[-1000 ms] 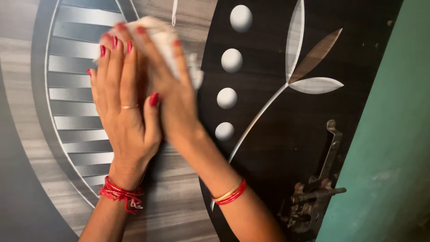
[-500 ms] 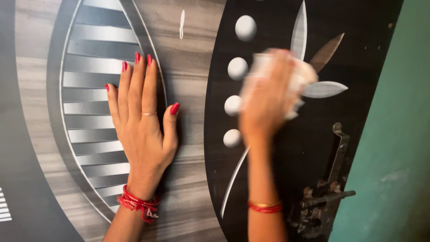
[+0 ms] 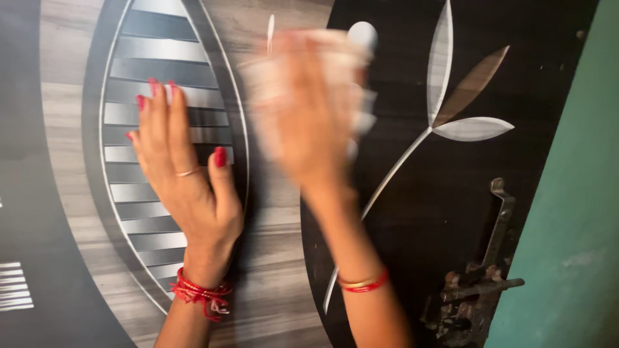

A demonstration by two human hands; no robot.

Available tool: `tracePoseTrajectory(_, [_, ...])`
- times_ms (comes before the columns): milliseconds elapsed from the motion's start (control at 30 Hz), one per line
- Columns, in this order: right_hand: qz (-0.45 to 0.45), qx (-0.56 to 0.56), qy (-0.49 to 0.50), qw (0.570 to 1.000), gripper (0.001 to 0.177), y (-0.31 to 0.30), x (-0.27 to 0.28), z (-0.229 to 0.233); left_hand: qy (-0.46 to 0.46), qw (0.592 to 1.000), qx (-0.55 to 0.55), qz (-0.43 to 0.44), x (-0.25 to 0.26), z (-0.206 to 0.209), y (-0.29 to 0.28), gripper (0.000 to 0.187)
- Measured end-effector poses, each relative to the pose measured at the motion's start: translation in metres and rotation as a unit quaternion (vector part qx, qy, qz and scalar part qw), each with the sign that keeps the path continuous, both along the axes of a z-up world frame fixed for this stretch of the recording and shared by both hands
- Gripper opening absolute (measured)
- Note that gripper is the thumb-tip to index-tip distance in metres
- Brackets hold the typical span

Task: The person wipes the surface of a dark-colored door with a white cloth, moving the cloth in circular and back-and-forth motions across the door's decorative elements and flat areas.

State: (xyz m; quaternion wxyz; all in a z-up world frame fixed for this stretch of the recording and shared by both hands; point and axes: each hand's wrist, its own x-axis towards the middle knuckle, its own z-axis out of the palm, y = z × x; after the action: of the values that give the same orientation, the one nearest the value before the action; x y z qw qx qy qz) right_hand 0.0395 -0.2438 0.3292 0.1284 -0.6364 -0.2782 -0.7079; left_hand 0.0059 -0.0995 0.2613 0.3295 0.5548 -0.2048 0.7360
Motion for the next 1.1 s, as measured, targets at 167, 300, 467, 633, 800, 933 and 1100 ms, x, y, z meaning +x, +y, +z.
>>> tracePoseTrajectory(167, [-0.141,0.174,0.026,0.974,0.054,-0.057,-0.003,-0.023,0.017,0.999,0.014,0.031,-0.001,0.001,-0.004,0.058])
tracePoseTrajectory(300, [-0.108,0.041,0.059,0.992,0.057,-0.020,-0.015,-0.065,0.017,0.999,0.031,0.026,-0.001,0.000,-0.007,0.058])
tracePoseTrajectory(467, [-0.024,-0.109,0.048,0.993,0.051,0.019,-0.026,-0.084,-0.023,0.996,0.086,-0.010,0.002,-0.006,-0.008,0.053])
tracePoseTrajectory(633, [0.269,0.002,0.028,0.963,0.051,0.013,-0.017,-0.085,-0.034,0.963,0.246,-0.103,0.001,0.001,-0.003,0.059])
tracePoseTrajectory(800, [0.427,0.076,0.052,0.899,0.047,0.010,-0.026,-0.085,0.064,0.962,0.231,0.133,-0.006,0.008,-0.018,0.067])
tracePoseTrajectory(933, [0.290,0.106,-0.023,0.951,0.043,0.007,-0.030,-0.082,0.076,0.965,0.195,0.155,-0.003,0.012,-0.016,0.065])
tracePoseTrajectory(1100, [0.236,0.089,-0.016,0.967,0.040,0.011,-0.032,-0.081,0.092,0.966,0.125,0.209,-0.001,0.042,0.057,0.066])
